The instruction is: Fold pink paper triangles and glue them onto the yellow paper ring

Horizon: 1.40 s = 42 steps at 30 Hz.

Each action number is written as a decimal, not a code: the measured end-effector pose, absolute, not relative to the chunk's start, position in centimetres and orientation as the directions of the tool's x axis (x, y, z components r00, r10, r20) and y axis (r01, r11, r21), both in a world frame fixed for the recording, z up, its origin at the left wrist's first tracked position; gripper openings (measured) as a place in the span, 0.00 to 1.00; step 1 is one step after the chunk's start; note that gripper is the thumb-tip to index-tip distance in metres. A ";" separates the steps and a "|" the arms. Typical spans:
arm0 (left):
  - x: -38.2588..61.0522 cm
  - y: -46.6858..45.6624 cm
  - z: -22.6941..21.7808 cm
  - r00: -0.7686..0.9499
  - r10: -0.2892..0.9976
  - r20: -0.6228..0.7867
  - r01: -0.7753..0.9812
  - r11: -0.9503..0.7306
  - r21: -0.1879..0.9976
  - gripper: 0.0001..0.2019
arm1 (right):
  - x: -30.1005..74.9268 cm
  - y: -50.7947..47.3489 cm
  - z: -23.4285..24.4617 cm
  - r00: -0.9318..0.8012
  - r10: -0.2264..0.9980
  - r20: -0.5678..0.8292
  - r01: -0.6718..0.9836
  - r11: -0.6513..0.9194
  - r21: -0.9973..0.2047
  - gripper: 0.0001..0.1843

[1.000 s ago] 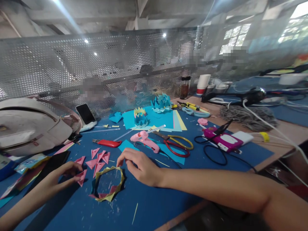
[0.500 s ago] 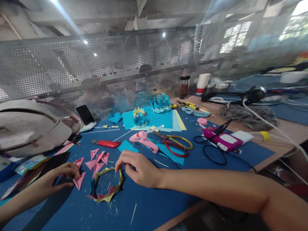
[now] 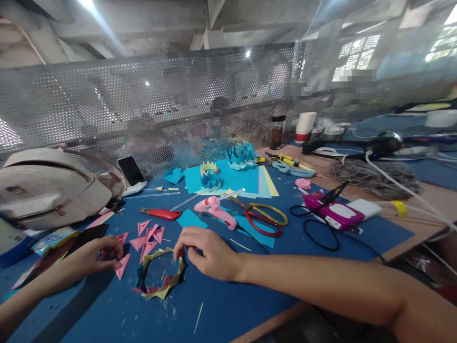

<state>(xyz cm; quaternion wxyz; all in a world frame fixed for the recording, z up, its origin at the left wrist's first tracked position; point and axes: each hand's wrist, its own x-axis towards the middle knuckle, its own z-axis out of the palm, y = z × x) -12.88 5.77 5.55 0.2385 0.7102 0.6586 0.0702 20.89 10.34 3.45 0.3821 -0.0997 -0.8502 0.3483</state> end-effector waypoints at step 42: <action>1.3 5.0 6.6 0.248 0.968 -0.037 0.148 0.000 0.989 0.19 | 22.2 8.9 6.6 -0.759 0.638 0.132 -0.019 0.181 -0.983 0.16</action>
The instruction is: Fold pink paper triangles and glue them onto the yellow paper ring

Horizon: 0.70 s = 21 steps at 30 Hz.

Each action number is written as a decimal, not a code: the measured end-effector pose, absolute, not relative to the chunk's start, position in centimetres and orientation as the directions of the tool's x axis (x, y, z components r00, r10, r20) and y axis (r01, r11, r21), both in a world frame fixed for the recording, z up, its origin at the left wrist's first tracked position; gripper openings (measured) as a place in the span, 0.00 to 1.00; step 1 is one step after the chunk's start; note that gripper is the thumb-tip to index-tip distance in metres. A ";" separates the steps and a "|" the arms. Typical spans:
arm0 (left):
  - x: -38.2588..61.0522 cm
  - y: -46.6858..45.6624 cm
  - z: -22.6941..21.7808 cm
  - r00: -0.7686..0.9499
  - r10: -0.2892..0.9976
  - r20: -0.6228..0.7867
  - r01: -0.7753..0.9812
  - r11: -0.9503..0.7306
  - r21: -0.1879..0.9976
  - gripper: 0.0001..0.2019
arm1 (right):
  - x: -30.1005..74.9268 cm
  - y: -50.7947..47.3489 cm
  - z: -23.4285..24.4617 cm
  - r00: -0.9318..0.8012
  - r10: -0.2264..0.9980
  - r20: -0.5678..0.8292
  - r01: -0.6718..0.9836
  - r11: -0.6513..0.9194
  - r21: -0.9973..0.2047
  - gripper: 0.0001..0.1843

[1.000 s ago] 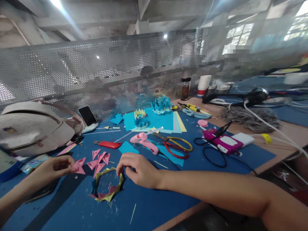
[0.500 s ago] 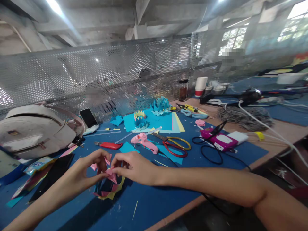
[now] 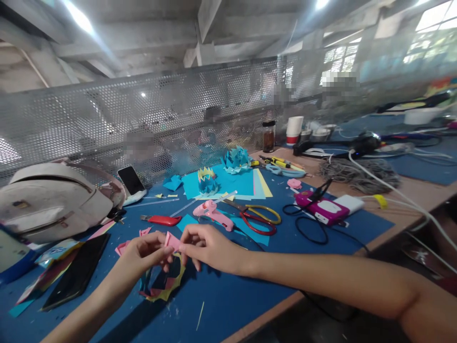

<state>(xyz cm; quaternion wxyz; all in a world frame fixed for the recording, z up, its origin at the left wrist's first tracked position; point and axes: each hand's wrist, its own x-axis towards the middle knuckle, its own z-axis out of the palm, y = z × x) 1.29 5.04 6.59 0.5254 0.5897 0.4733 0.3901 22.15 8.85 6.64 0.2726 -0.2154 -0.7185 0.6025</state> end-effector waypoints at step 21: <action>-2.3 4.9 6.1 0.114 0.991 0.070 0.376 -0.109 0.920 0.17 | 24.7 9.6 8.2 -0.750 0.628 0.207 0.361 0.651 -0.668 0.07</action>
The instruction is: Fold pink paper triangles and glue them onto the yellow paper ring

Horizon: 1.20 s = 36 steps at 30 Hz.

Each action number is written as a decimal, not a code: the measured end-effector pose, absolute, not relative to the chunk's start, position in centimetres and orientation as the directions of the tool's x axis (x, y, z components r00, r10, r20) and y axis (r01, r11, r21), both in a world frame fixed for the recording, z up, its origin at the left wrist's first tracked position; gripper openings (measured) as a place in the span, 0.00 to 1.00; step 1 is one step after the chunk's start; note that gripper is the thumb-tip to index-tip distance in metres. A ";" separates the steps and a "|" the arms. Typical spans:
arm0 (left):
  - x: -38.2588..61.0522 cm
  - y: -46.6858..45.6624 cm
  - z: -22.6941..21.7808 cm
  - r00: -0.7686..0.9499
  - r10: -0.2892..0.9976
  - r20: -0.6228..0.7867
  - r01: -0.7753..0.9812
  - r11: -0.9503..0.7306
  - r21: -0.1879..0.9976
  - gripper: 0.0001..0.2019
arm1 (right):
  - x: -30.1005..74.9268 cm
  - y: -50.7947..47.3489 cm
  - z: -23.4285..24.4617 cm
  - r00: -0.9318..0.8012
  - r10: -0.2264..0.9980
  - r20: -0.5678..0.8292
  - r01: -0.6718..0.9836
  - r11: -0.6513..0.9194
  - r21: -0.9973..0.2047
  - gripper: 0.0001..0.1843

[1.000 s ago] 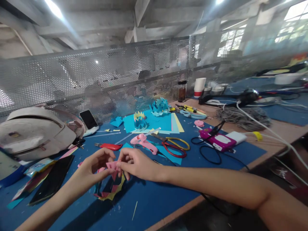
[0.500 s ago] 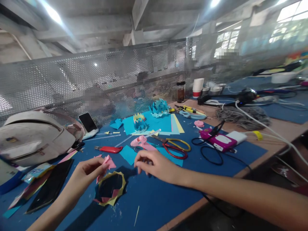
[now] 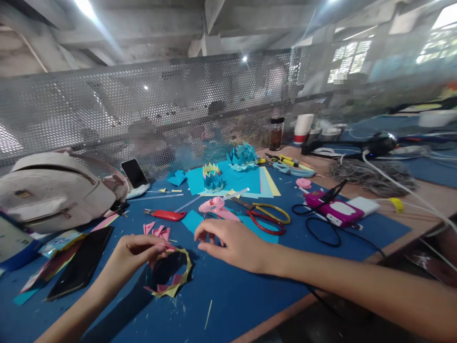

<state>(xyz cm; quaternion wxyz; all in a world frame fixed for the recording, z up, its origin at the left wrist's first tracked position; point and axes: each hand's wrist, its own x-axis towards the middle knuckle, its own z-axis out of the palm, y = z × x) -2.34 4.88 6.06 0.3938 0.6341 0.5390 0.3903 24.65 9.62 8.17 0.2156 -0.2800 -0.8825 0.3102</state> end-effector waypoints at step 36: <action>-4.8 1.3 3.8 0.590 0.584 0.558 0.731 -0.679 -0.062 0.15 | 27.7 16.5 4.3 -0.537 0.827 0.166 0.673 0.539 -0.507 0.28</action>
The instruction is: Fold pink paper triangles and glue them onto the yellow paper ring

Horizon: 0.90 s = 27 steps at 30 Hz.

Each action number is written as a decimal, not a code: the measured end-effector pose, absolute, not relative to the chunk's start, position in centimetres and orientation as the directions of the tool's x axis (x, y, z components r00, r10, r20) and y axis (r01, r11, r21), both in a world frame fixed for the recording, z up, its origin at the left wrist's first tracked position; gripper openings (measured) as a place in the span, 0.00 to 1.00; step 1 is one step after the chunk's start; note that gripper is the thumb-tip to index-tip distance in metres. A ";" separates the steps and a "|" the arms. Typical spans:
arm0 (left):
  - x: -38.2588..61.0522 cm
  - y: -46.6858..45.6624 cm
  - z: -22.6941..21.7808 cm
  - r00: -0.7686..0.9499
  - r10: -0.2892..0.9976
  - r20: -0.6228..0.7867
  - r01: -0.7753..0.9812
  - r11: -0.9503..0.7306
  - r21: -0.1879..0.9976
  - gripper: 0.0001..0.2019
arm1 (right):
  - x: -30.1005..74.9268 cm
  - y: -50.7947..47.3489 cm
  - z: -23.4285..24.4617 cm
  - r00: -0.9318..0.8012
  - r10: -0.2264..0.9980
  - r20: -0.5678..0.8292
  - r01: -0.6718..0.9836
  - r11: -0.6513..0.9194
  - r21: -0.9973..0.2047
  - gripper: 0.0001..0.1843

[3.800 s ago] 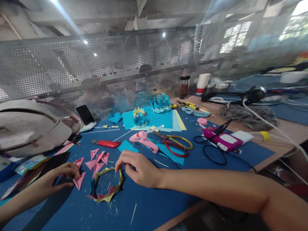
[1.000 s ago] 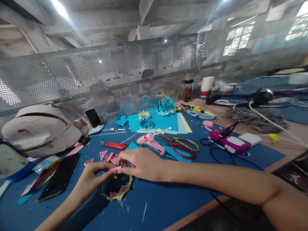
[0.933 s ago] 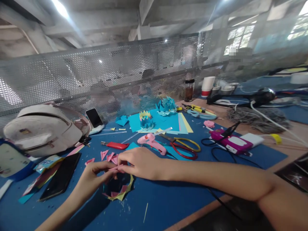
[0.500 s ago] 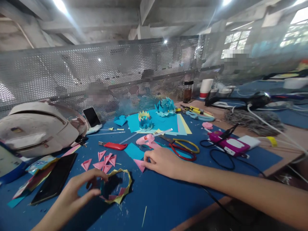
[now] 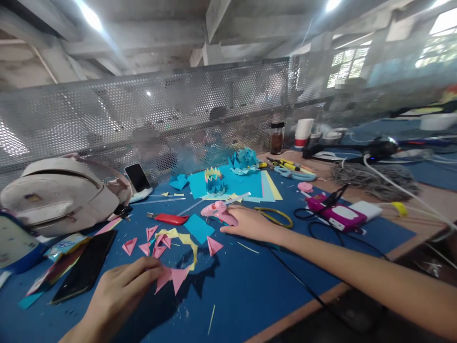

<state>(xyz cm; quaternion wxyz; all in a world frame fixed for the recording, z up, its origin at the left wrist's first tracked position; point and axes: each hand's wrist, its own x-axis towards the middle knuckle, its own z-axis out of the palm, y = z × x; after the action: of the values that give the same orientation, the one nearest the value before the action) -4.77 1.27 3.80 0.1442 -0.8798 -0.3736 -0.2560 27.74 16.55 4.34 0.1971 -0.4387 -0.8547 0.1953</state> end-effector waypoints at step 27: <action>-3.5 3.3 5.1 0.659 0.380 0.649 0.752 -0.355 -0.555 0.14 | 24.5 11.8 5.3 -0.740 0.631 0.232 0.403 0.693 -0.598 0.14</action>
<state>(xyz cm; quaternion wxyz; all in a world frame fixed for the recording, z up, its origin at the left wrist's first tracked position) -3.52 3.31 5.07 0.4427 -0.7959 -0.3556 -0.2102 24.52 11.84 5.27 0.2151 -0.2890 -0.8944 0.2650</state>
